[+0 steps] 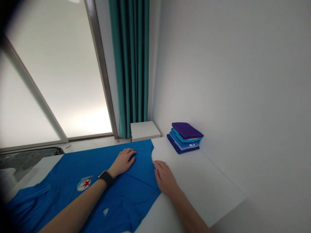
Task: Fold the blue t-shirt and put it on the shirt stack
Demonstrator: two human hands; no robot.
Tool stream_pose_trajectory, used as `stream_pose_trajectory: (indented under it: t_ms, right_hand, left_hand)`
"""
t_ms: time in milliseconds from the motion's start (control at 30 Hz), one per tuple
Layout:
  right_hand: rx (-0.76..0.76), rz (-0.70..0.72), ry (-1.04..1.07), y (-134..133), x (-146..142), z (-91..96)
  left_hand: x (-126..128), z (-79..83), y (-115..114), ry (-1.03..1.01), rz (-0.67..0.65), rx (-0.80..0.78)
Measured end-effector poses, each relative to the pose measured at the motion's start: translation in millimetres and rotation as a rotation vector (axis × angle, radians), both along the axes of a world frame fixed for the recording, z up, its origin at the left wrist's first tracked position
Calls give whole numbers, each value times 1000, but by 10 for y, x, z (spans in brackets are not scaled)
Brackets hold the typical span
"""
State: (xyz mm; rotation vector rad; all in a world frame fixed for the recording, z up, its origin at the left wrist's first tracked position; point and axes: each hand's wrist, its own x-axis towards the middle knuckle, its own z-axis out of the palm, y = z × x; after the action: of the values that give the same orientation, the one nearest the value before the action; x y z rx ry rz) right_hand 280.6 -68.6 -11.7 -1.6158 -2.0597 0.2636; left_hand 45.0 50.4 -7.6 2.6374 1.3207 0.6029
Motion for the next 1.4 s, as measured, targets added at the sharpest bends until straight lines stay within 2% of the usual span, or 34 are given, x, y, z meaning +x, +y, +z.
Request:
stream_pose_trajectory:
  t_ms: [333, 500, 667, 767, 867, 1000, 1400]
  right_hand:
    - [-75, -59, -230, -10, 11, -55]
    - [-90, -69, -301, -26, 1, -77]
    - [-113, -79, -374, -14, -17, -105]
    - [-102, -81, -401, -2, -15, -135]
    - [-107, -80, -417, 8, -12, -163]
    - [-113, -77, -414, 9, -20, -162]
    - [-182, -79, -399, -20, -45, -53]
  left_hand:
    - [-13, 3, 22, -29, 15, -54]
    - [10, 65, 5, 3, 42, -51]
    - [296, 112, -253, 90, -28, 116]
    - [504, 30, -463, 162, -103, 153]
    - [587, -89, -572, 206, -125, 137]
    - [513, -164, -554, 220, -78, 88]
    - [24, -92, -318, 273, 33, -17]
